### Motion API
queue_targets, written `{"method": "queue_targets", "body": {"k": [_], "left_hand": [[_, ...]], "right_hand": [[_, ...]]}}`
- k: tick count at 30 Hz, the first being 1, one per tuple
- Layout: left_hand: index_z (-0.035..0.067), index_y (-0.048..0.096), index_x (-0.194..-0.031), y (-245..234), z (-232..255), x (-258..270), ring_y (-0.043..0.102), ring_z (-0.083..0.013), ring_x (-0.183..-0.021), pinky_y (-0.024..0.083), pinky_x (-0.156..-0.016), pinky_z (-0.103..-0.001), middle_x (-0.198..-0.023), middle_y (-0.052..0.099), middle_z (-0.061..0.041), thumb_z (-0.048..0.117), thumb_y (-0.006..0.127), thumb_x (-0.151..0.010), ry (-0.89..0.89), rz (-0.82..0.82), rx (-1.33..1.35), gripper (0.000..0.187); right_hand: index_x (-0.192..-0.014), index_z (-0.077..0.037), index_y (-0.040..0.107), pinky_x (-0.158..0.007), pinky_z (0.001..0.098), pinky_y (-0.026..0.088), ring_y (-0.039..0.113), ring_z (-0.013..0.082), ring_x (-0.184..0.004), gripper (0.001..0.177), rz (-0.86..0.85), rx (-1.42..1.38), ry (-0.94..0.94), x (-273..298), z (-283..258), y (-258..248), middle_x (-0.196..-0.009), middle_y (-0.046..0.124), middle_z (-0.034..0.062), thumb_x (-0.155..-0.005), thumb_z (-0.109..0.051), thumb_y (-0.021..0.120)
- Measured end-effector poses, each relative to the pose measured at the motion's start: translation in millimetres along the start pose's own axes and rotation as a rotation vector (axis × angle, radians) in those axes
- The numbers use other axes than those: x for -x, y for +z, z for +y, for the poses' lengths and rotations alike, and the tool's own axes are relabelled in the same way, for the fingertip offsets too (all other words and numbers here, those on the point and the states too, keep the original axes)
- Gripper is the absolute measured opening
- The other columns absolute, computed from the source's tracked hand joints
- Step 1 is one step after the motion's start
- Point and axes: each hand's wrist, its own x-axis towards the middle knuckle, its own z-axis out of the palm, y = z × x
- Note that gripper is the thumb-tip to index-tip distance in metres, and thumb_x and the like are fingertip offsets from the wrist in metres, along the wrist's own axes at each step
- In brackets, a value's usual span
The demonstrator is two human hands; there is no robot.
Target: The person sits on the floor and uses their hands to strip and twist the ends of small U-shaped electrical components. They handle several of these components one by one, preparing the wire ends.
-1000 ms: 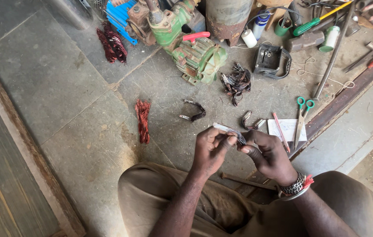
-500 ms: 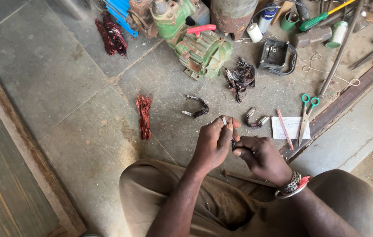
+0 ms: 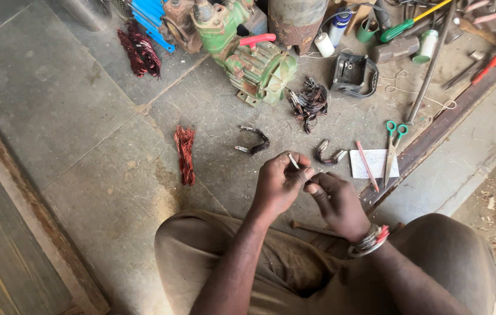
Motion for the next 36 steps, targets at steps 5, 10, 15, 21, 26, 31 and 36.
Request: {"method": "queue_targets", "body": {"k": [5, 10, 15, 21, 26, 31, 36], "left_hand": [[0.002, 0.069, -0.115, 6, 10, 9, 0.067, -0.0076, -0.073, 0.058, -0.062, -0.021, -0.087, 0.071, -0.006, 0.017, 0.074, -0.094, -0.090, 0.136, 0.023, 0.027], [-0.005, 0.072, -0.094, 6, 15, 12, 0.072, -0.0121, -0.068, 0.063, -0.061, -0.026, -0.081, 0.072, -0.009, 0.023, 0.079, -0.093, -0.365, 0.174, 0.209, 0.029], [-0.002, 0.073, -0.094, 11, 5, 8, 0.072, -0.0124, -0.069, 0.062, -0.063, -0.025, -0.080, 0.074, -0.010, 0.021, 0.075, -0.093, -0.333, 0.154, 0.434, 0.023], [0.001, 0.071, -0.091, 2, 8, 9, 0.068, -0.0125, -0.067, 0.057, -0.056, -0.028, -0.079, 0.072, -0.008, 0.013, 0.075, -0.095, -0.016, 0.200, -0.040, 0.013], [0.002, 0.069, -0.096, -3, 11, 5, 0.071, -0.0096, -0.070, 0.062, -0.060, -0.026, -0.084, 0.072, -0.005, 0.016, 0.069, -0.099, 0.134, 0.023, 0.182, 0.014], [0.003, 0.072, -0.103, -13, 13, -4, 0.069, -0.0138, -0.072, 0.060, -0.060, -0.029, -0.090, 0.074, -0.009, 0.018, 0.068, -0.104, -0.031, -0.075, 0.264, 0.015], [0.012, 0.074, -0.108, -8, 14, 5, 0.076, -0.0150, -0.100, 0.068, -0.083, -0.035, -0.113, 0.078, -0.005, 0.016, 0.072, -0.101, -0.173, -0.340, 0.727, 0.009]], "right_hand": [[-0.100, -0.002, 0.062, -0.094, 0.0490, 0.044, 0.058, 0.0359, -0.097, 0.013, 0.353, 0.502, -0.500, 4, -30, 4, -0.092, 0.064, 0.0149, -0.091, -0.011, 0.063], [-0.111, -0.001, 0.064, -0.093, 0.0477, 0.045, 0.059, 0.0359, -0.101, 0.025, 0.456, 0.559, -0.527, 1, -45, -5, -0.096, 0.065, 0.0145, -0.087, -0.004, 0.065], [-0.104, -0.002, 0.065, -0.102, 0.0518, 0.045, 0.061, 0.0336, -0.104, 0.020, 0.513, 0.574, -0.637, 0, -41, -9, -0.094, 0.067, 0.0121, -0.084, -0.005, 0.068], [-0.093, -0.005, 0.070, -0.078, 0.0411, 0.050, 0.065, 0.0284, -0.088, 0.014, 0.280, 0.179, -0.152, -7, -13, 7, -0.092, 0.067, 0.0098, -0.099, -0.013, 0.061], [-0.101, 0.003, 0.067, -0.074, 0.0331, 0.049, 0.057, 0.0165, -0.078, 0.031, -0.134, -0.837, 0.180, -23, 16, 0, -0.084, 0.067, 0.0050, -0.106, -0.026, 0.056], [-0.122, 0.004, 0.068, -0.078, 0.0292, 0.054, 0.065, 0.0146, -0.079, 0.040, -0.343, -0.642, -0.081, -10, 18, -23, -0.081, 0.070, 0.0072, -0.104, -0.028, 0.052], [-0.126, 0.005, 0.066, -0.071, 0.0303, 0.051, 0.056, 0.0131, -0.075, 0.038, -0.467, -0.926, 0.044, 3, 21, -34, -0.087, 0.066, 0.0066, -0.100, -0.020, 0.053]]}}
